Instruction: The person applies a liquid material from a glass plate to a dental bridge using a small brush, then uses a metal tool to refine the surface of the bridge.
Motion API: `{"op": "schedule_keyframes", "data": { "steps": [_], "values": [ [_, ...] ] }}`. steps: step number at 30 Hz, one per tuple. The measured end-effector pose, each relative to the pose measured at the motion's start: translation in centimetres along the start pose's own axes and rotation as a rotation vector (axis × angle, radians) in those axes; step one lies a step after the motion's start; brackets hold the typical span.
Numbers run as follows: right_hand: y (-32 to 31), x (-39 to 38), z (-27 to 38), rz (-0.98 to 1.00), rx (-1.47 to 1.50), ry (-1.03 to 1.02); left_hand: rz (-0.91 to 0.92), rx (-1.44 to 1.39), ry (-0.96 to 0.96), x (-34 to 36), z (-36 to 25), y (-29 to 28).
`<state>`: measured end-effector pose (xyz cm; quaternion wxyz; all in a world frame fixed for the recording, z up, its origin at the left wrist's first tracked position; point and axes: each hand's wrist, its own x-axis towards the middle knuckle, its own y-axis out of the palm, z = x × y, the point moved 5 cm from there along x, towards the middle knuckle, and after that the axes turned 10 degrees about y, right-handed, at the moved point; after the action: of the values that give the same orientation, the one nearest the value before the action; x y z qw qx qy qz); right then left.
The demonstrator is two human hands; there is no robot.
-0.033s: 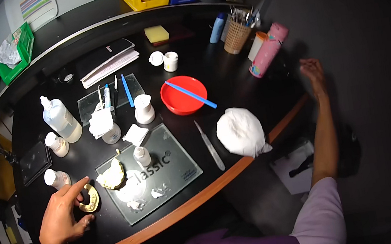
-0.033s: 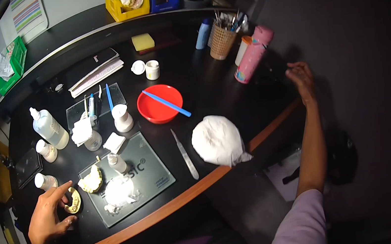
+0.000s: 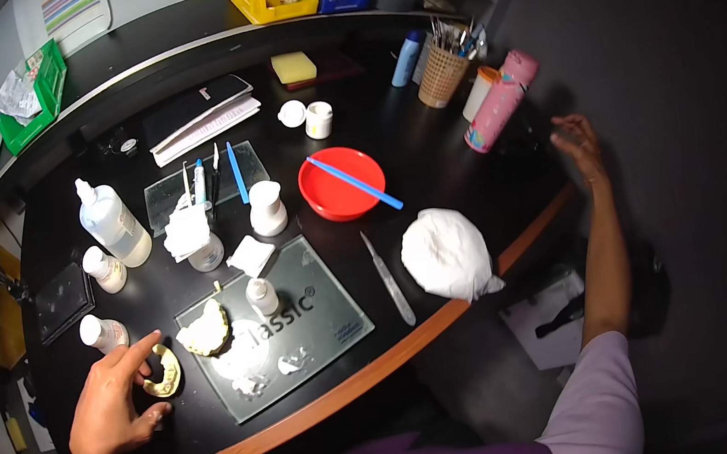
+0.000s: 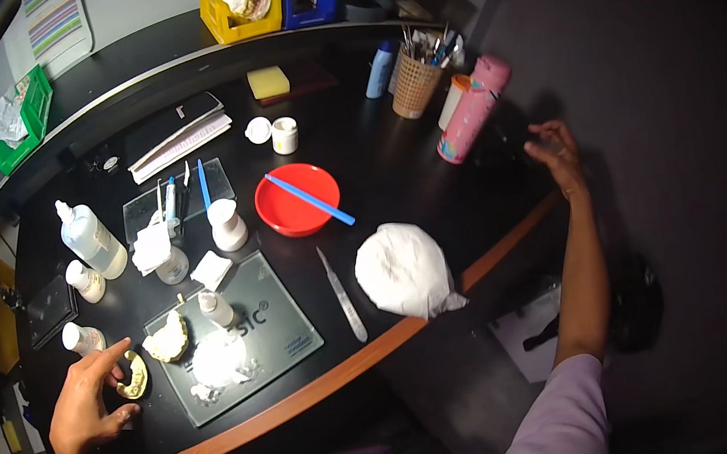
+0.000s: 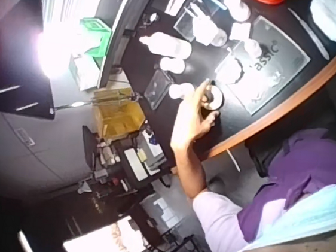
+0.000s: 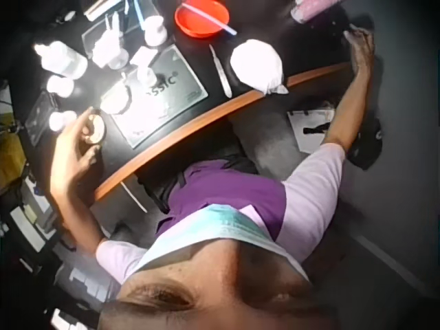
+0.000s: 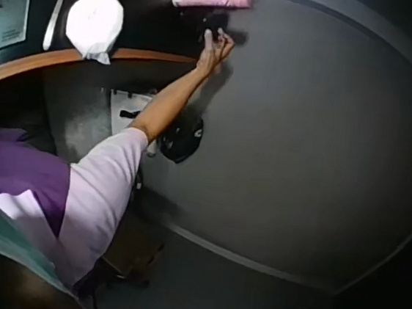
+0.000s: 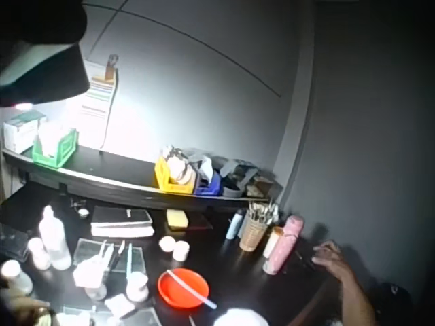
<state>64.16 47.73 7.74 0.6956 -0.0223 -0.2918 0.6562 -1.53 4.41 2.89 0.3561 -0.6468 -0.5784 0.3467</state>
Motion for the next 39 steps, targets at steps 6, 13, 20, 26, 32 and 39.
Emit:
{"op": "schedule_keyframes", "data": {
  "steps": [6, 13, 20, 26, 32, 39],
  "values": [
    [3.1, 5.4, -2.9, 0.410, -0.325, 0.241, -0.145, -0.030, -0.036, -1.4, -0.7, -0.2],
    [4.7, 7.4, -3.0, 0.531, -0.373, 0.226, -0.267, 0.027, -0.144, -4.9, 1.2, -0.2],
    [2.8, 8.3, -5.6, 0.575, -0.324, 0.134, -0.262, -0.011, -0.199, -3.6, 0.0, -1.0],
    [3.1, 7.9, -6.0, 0.540, -0.329, 0.211, -0.319, -0.006, -0.169, -3.9, 0.0, -1.2],
    [1.9, 8.3, -6.8, 0.556, -0.350, 0.174, -0.301, 0.002, -0.142, -4.5, 0.0, -1.2],
    [2.4, 9.6, -9.1, 0.614, -0.300, 0.037, -0.292, 0.031, -0.122, -6.0, 0.1, -2.0]
  ]
}}
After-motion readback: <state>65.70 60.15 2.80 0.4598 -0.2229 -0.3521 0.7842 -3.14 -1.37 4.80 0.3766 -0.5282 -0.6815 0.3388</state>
